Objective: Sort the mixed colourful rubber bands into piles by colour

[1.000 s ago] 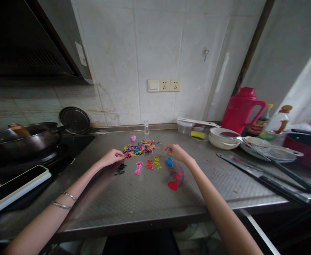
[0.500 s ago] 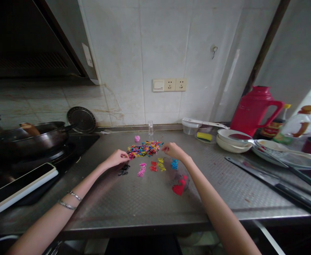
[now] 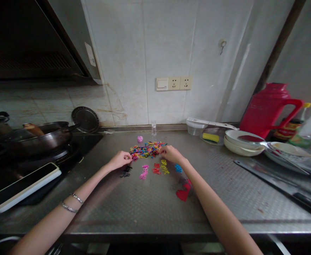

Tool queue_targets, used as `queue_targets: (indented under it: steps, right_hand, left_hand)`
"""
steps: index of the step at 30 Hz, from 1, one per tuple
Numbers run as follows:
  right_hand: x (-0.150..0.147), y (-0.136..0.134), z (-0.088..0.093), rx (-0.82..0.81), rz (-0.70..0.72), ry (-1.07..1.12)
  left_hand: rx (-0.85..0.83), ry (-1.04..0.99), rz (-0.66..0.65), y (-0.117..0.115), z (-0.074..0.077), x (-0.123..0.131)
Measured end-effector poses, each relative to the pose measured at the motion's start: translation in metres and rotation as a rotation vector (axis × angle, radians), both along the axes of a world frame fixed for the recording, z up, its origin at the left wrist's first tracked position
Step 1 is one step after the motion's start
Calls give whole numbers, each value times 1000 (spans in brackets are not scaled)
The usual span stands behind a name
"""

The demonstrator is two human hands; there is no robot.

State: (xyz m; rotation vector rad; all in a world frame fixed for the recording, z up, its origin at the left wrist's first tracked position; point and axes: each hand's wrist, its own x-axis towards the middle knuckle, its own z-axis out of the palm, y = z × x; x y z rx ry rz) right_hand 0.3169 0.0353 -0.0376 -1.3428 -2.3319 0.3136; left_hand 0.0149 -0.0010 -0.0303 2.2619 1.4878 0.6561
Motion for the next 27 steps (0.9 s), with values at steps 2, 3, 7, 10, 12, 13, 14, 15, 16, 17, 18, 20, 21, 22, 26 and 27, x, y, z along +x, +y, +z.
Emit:
queue_targets:
  steps: [2, 3, 7, 10, 12, 13, 14, 15, 16, 17, 18, 20, 21, 22, 26, 27]
  right_hand:
    - [2, -1, -1, 20, -6, 4]
    - [3, -2, -1, 27, -10, 4]
    - [4, -6, 1, 40, -26, -2]
    - [3, -11, 5, 44, -37, -12]
    - [0, -15, 8, 41, -43, -14]
    - [-2, -17, 9, 43, -44, -6]
    - [-5, -19, 10, 47, -37, 13]
    - [-8, -21, 11, 54, -25, 44]
    - [-12, -22, 12, 65, -9, 87]
    - [-17, -24, 13, 76, 6, 141]
    - [-22, -26, 13, 85, 19, 198]
    - [-32, -29, 13, 92, 33, 305]
    - [-37, -31, 13, 86, 41, 344]
    - [-42, -32, 12, 74, 50, 372]
    - [-58, -34, 8, -17, 97, 439]
    - [-62, -33, 8, -38, 108, 460]
  left_hand:
    - [-3, -39, -5, 1, 3, -1]
    - [-1, -56, -4, 1, 4, -2]
    - [19, -95, 18, 1, 14, -6]
    - [18, -137, 23, 1, 20, -10]
    - [3, -164, 27, 3, 22, -12]
    - [-7, -174, 28, 4, 22, -12]
    - [-18, -182, 27, 6, 23, -13]
    - [-27, -189, 22, 7, 23, -12]
    - [-36, -197, 12, 9, 24, -11]
    - [-45, -204, -1, 11, 25, -10]
    - [-55, -207, -19, 13, 27, -7]
    - [-76, -204, -62, 17, 31, -1]
    - [-89, -197, -91, 19, 34, 3]
    - [-100, -188, -122, 21, 37, 7]
    - [-146, -182, -254, 28, 46, 22]
    - [-155, -190, -283, 29, 48, 25]
